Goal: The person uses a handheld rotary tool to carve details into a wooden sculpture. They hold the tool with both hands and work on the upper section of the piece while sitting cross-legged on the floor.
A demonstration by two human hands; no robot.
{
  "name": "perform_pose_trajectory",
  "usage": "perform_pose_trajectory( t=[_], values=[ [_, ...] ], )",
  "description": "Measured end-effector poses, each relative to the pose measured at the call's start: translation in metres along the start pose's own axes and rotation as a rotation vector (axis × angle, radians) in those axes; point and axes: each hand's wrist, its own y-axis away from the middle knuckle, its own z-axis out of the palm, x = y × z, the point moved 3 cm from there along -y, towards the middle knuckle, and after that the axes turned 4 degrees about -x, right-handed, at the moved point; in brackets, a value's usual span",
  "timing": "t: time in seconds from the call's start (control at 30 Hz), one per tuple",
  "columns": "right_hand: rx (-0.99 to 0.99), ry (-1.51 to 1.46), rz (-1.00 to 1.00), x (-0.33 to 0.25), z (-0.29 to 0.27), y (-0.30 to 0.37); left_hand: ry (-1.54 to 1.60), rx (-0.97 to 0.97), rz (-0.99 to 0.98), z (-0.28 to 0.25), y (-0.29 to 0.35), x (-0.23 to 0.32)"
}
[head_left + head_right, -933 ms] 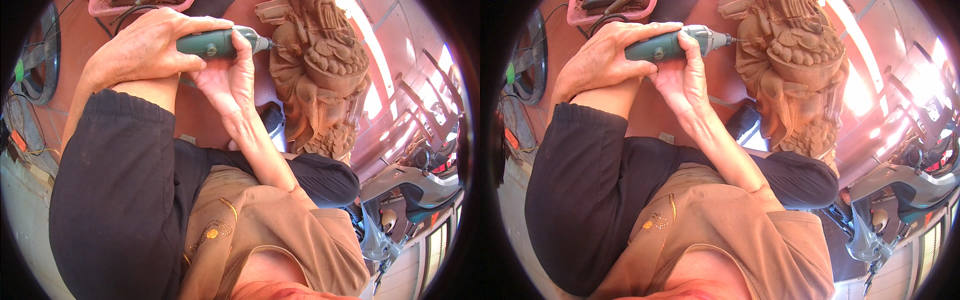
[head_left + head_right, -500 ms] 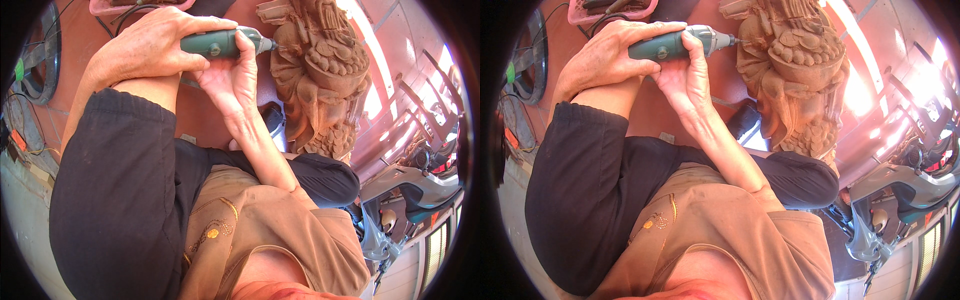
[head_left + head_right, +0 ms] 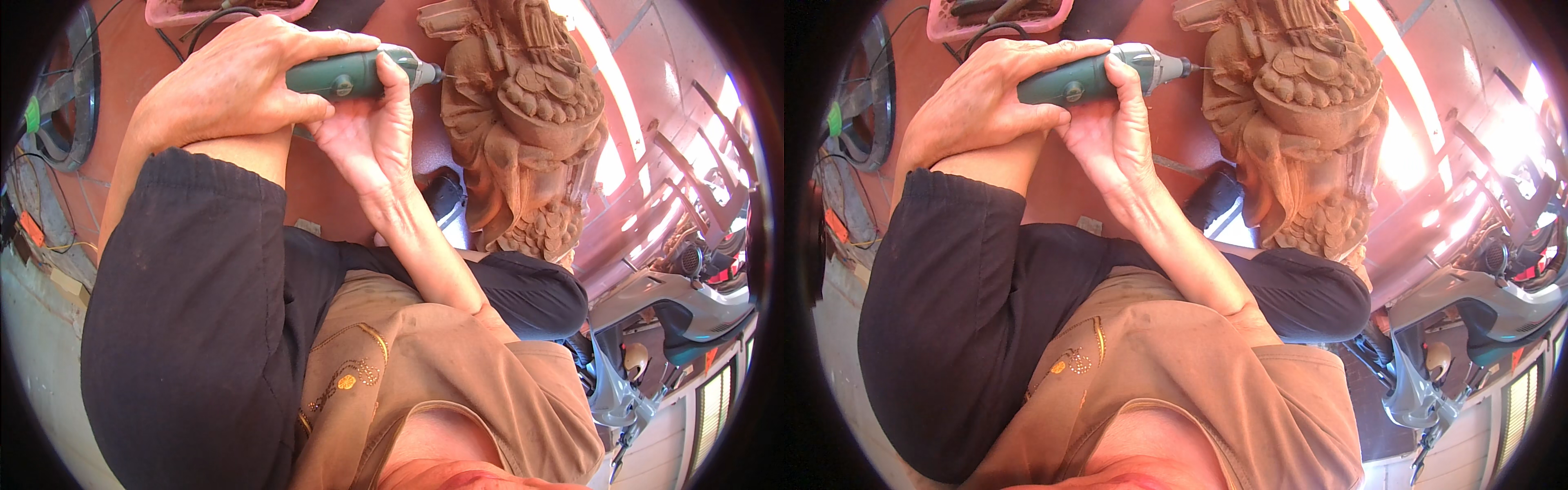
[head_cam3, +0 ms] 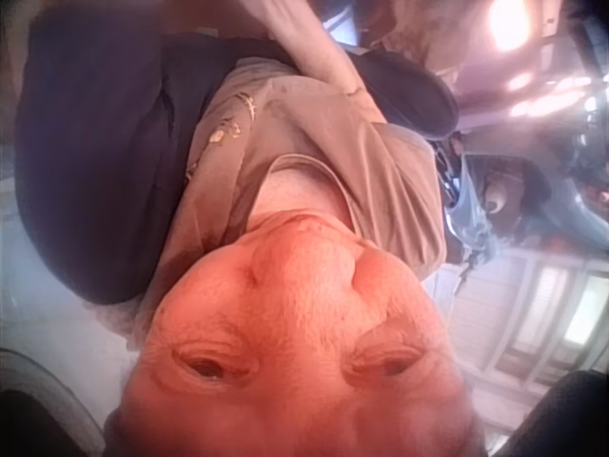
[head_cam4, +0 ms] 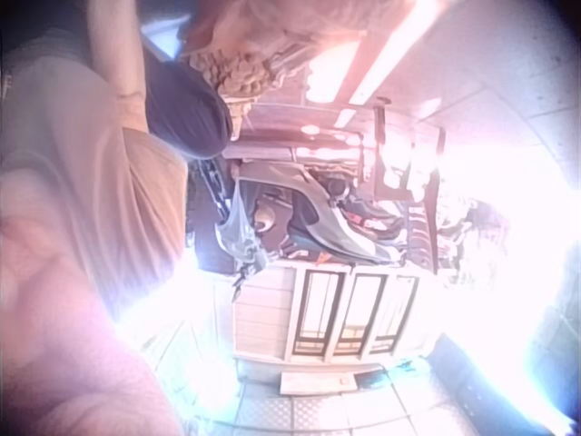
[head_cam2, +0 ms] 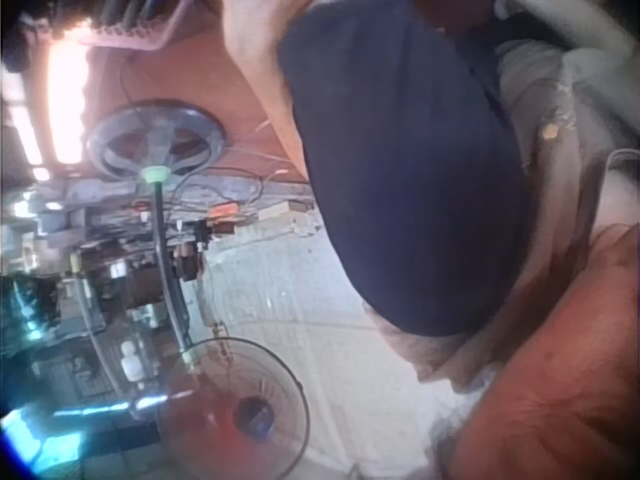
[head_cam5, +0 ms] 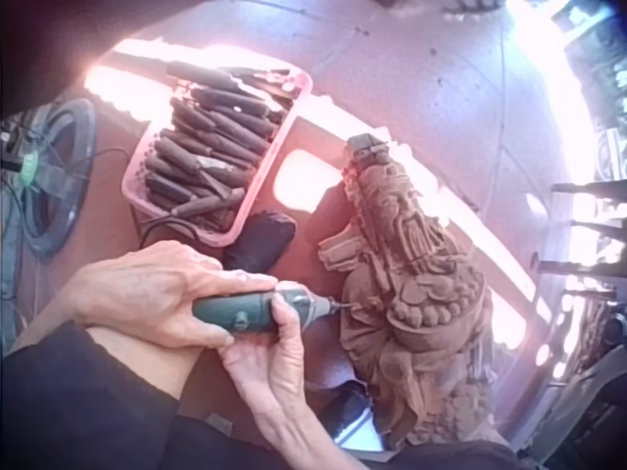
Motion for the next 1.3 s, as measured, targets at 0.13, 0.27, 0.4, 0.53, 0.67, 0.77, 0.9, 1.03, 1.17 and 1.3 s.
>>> perform_pose_trajectory(
  t=[0.13,0.27,0.4,0.53,0.67,0.77,0.9,1.03,1.17,1.3],
  values=[
    [0.003,0.007,-0.019,-0.004,0.002,0.001,0.009,-0.034,0.011,0.000,-0.002,-0.001],
    [-0.042,-0.006,-0.017,-0.007,0.000,-0.001,0.001,-0.105,-0.019,-0.002,-0.008,0.003],
    [-0.021,-0.028,-0.012,-0.004,-0.002,-0.002,0.023,-0.069,-0.031,-0.001,-0.006,0.001],
    [-0.028,-0.035,-0.001,0.000,-0.001,-0.002,-0.005,0.002,-0.006,0.002,0.000,-0.001],
    [-0.026,-0.030,-0.004,-0.002,0.001,0.000,0.024,-0.003,0.013,-0.003,-0.002,0.004],
    [-0.032,-0.021,-0.021,-0.007,-0.002,-0.001,-0.010,-0.109,-0.027,-0.003,-0.009,0.004],
    [-0.038,-0.029,-0.018,-0.006,-0.001,-0.002,0.014,-0.091,-0.013,-0.001,-0.008,-0.001],
    [-0.043,-0.071,0.025,0.002,0.000,-0.003,0.008,-0.049,-0.021,-0.002,0.000,-0.002],
    [-0.064,-0.052,0.010,0.003,0.004,-0.002,0.025,-0.127,-0.019,-0.007,0.001,-0.001],
    [-0.095,-0.015,-0.026,0.004,0.004,0.004,0.020,-0.054,0.072,-0.006,0.004,0.004]
  ],
)
